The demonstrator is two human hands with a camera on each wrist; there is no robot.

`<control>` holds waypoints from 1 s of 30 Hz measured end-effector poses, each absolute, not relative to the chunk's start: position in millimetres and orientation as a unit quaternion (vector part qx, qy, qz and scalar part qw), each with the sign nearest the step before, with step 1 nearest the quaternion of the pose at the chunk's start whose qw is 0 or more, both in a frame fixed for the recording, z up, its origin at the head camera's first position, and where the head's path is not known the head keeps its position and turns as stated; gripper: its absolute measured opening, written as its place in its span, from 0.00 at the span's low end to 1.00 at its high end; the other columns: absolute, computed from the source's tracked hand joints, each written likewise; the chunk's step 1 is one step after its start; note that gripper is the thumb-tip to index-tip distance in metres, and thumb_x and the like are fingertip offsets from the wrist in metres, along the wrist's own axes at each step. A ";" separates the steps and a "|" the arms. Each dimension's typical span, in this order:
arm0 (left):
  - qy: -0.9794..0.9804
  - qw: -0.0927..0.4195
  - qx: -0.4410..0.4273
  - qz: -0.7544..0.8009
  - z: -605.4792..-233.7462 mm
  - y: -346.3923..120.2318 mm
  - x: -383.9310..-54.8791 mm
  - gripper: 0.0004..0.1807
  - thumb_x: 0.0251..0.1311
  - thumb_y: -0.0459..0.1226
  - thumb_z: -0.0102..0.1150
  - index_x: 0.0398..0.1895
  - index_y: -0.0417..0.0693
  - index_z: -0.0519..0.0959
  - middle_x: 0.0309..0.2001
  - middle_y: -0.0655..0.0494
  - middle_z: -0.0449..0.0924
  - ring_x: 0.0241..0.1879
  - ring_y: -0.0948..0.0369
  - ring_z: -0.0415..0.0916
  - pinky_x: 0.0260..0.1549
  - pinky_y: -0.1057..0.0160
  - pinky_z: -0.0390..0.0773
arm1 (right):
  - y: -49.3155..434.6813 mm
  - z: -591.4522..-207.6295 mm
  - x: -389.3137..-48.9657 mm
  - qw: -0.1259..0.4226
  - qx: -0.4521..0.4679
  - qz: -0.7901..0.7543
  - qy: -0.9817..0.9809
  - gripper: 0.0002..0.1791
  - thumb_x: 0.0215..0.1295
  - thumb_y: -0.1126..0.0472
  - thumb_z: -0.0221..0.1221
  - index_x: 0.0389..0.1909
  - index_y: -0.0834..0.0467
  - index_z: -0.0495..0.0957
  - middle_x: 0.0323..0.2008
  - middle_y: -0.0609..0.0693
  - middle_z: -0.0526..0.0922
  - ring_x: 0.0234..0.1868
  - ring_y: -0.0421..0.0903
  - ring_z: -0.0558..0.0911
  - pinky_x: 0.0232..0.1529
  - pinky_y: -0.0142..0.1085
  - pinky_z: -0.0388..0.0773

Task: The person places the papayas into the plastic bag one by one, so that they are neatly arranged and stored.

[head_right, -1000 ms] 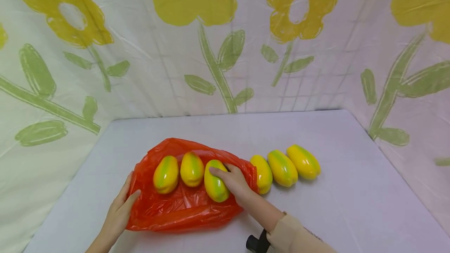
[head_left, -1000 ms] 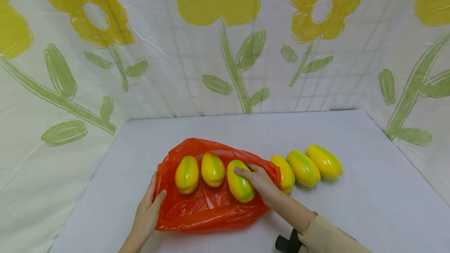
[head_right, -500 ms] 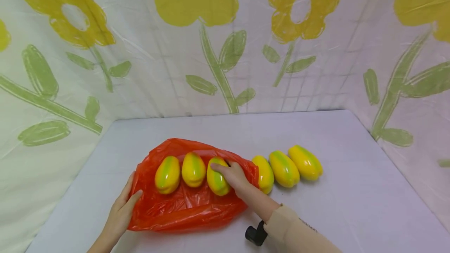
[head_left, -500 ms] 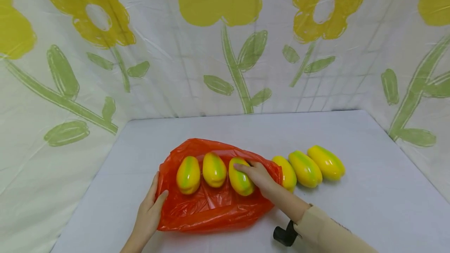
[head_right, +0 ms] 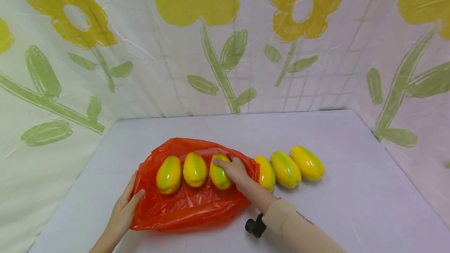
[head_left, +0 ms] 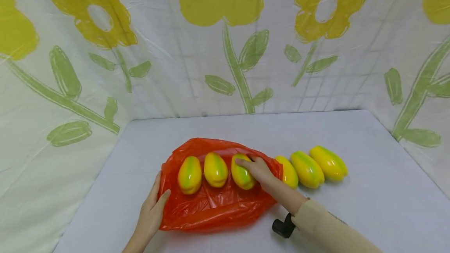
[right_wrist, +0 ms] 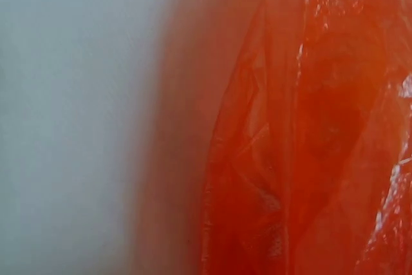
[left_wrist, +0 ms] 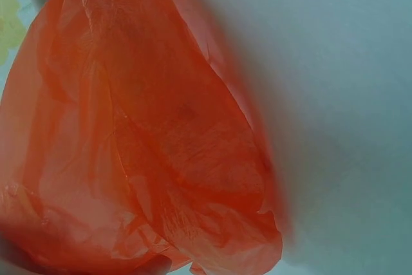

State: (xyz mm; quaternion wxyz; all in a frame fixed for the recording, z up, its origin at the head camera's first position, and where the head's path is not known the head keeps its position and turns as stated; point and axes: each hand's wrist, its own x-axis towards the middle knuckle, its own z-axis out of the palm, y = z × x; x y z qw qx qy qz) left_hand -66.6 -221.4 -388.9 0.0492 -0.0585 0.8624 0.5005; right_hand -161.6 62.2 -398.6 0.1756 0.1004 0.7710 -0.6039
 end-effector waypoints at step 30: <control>0.859 0.049 -0.054 0.507 -389.0 -220.8 -66.5 0.37 0.76 0.44 0.40 0.78 0.48 0.35 0.76 0.40 0.40 0.73 0.38 0.43 0.62 0.40 0.58 | 38.9 -406.7 -181.7 0.148 0.082 -0.566 0.807 0.38 0.67 0.56 0.59 0.72 0.65 0.57 0.64 0.63 0.67 0.56 0.58 0.71 0.58 0.54 0.72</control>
